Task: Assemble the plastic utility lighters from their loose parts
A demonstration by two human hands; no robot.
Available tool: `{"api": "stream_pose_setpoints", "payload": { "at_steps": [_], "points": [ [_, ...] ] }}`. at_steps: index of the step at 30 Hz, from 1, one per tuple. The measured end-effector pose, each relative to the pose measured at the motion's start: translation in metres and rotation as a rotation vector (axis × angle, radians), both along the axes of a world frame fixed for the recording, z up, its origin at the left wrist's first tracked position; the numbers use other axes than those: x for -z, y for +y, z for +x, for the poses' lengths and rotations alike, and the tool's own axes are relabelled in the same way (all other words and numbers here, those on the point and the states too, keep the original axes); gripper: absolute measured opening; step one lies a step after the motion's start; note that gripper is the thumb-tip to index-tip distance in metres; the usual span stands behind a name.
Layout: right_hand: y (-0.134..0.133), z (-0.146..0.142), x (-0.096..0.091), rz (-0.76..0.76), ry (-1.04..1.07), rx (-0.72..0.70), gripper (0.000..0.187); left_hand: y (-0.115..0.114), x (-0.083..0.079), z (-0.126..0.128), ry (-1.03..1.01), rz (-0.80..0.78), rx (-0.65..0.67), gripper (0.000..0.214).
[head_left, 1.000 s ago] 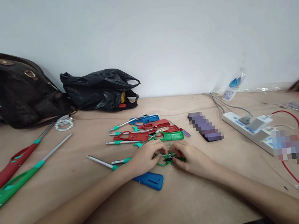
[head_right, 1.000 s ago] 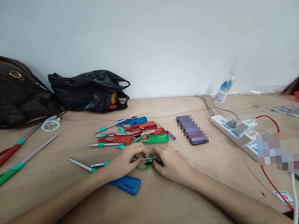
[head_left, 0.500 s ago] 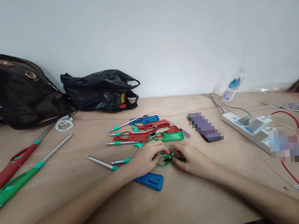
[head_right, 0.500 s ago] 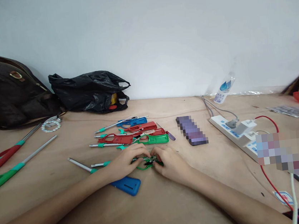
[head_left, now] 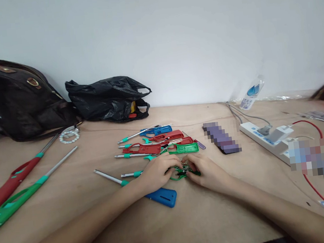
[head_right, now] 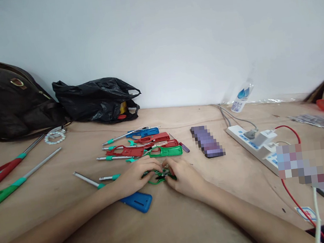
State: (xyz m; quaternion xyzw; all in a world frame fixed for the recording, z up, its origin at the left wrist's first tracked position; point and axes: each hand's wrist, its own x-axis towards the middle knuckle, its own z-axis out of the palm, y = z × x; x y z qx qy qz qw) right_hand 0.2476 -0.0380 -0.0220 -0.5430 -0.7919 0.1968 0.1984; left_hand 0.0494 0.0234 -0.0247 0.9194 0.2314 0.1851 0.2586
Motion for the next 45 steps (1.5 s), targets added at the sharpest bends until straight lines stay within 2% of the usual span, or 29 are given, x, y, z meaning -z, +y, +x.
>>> {"api": "stream_pose_setpoints", "payload": {
  "at_steps": [5,11,13,17,32,45],
  "points": [
    [0.0005,-0.0001,0.0000,-0.005,-0.017,0.006,0.012,0.0013,0.0017,-0.0010,-0.075,0.035,-0.015,0.034],
    [0.0022,0.0015,0.0023,0.027,-0.018,-0.028,0.018,0.0040,0.0015,-0.0010,-0.166,-0.016,-0.009,0.024],
    [0.0025,0.0019,0.0029,0.037,-0.029,-0.039,0.014,0.0045,0.0022,-0.0007,-0.172,-0.019,-0.014,0.023],
    [0.0028,0.0025,0.0037,0.044,-0.048,-0.045,0.009,0.0047,0.0035,-0.0003,-0.160,-0.021,-0.025,0.024],
    [0.0031,0.0042,0.0034,0.048,0.017,-0.077,0.012,0.0045,0.0066,-0.0008,-0.064,0.016,-0.030,0.032],
    [0.0032,0.0049,0.0029,0.075,0.070,-0.148,0.015,0.0008,0.0021,0.0021,-0.026,0.093,0.005,0.025]
  ]
}}
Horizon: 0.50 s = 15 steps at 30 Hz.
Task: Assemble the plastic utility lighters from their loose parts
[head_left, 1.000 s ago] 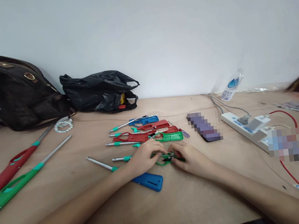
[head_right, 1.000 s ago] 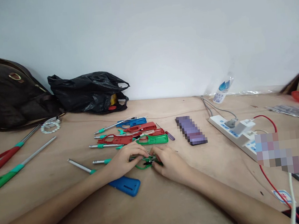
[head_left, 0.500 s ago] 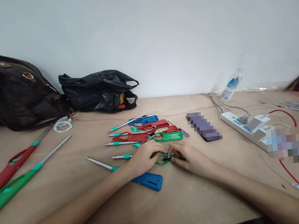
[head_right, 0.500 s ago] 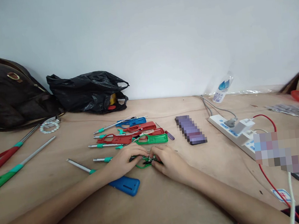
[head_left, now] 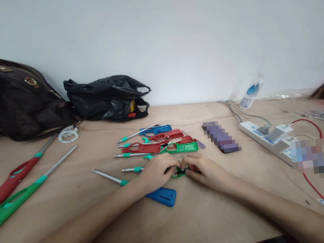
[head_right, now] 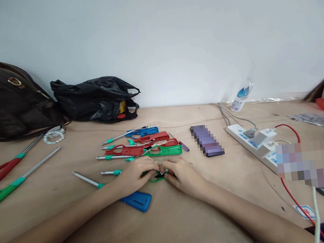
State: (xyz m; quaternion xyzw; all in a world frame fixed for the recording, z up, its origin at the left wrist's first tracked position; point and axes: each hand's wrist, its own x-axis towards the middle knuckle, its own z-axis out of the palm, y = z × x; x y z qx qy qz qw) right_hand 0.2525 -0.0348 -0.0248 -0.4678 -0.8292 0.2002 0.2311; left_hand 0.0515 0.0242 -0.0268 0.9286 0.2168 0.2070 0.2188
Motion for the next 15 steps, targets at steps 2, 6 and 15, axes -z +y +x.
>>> {"api": "stream_pose_setpoints", "payload": {
  "at_steps": [2,6,15],
  "points": [
    [0.0006,0.0003,0.0007,0.001,-0.003,-0.007,0.014,-0.0007,-0.0011,-0.0002,0.017,0.012,0.001,0.021],
    [0.0013,0.0008,0.0024,0.012,-0.013,-0.004,0.015,-0.0020,-0.0031,-0.0003,0.041,0.034,0.013,0.015],
    [-0.0003,0.0007,-0.0006,0.003,-0.041,-0.020,0.017,-0.0021,-0.0031,0.0011,0.031,0.050,0.010,0.013]
  ]
}}
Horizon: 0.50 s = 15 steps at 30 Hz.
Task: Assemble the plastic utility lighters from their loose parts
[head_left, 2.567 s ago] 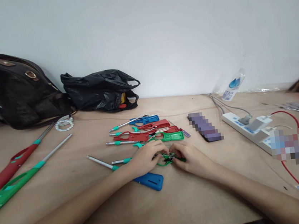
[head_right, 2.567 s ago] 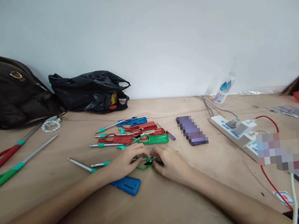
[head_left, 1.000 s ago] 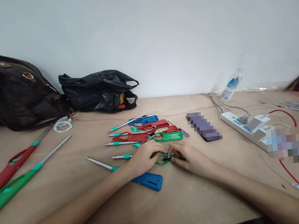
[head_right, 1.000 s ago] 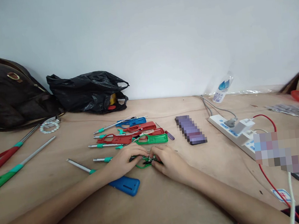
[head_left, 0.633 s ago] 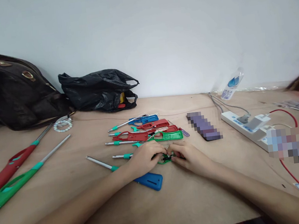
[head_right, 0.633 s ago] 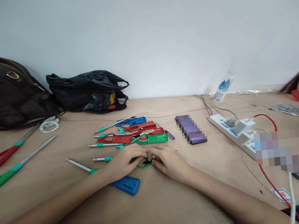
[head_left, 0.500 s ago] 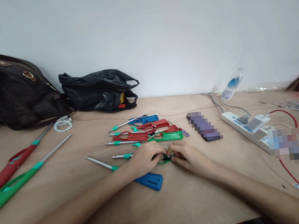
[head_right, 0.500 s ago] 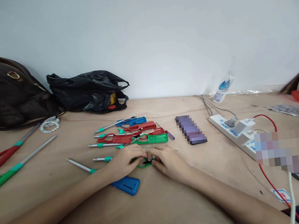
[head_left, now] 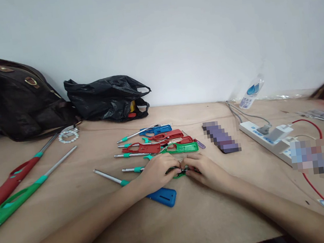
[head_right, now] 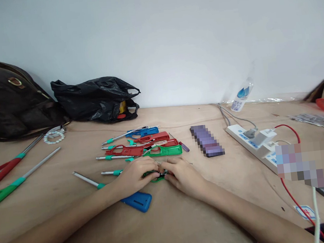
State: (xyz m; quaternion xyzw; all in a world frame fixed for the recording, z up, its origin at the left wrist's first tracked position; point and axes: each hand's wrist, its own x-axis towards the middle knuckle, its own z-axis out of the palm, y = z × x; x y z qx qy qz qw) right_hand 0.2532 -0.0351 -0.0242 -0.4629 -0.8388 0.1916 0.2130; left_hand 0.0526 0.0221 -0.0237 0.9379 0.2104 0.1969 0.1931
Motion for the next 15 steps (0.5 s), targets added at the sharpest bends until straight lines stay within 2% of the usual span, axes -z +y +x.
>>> {"api": "stream_pose_setpoints", "payload": {
  "at_steps": [10,15],
  "points": [
    [-0.0003,-0.0007,0.0018,-0.003,-0.025,0.056,0.015,0.0001,0.0017,0.0007,-0.006,0.001,-0.029,0.011],
    [0.0013,0.0003,0.0051,0.001,-0.006,0.060,0.016,-0.0032,0.0003,0.0002,0.016,0.096,-0.017,0.011]
  ]
}}
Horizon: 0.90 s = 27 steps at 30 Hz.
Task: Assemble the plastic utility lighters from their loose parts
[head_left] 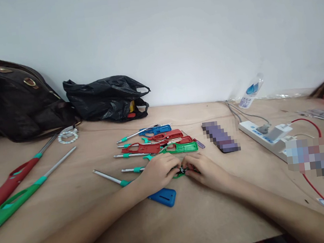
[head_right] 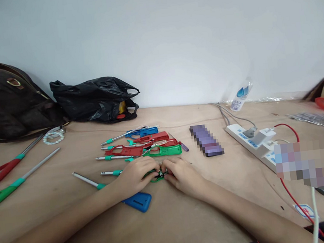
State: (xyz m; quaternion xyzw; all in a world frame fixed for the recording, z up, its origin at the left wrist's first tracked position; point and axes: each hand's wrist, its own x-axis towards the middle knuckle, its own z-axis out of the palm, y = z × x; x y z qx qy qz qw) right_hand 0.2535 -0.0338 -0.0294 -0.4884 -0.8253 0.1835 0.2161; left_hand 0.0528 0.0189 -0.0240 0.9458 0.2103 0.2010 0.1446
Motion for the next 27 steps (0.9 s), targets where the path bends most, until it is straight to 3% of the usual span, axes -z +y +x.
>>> {"api": "stream_pose_setpoints", "payload": {
  "at_steps": [9,18,27],
  "points": [
    [0.0007,0.0006,0.0010,0.010,-0.018,0.014,0.017,-0.0021,0.0030,-0.0002,0.008,0.208,0.092,0.023],
    [0.0003,0.0006,0.0009,-0.005,-0.014,0.016,0.016,-0.0024,0.0011,0.0002,-0.027,0.012,0.093,0.025],
    [0.0003,0.0006,0.0006,-0.007,-0.019,0.029,0.018,-0.0019,0.0011,-0.0001,-0.043,-0.004,0.107,0.028]
  ]
}}
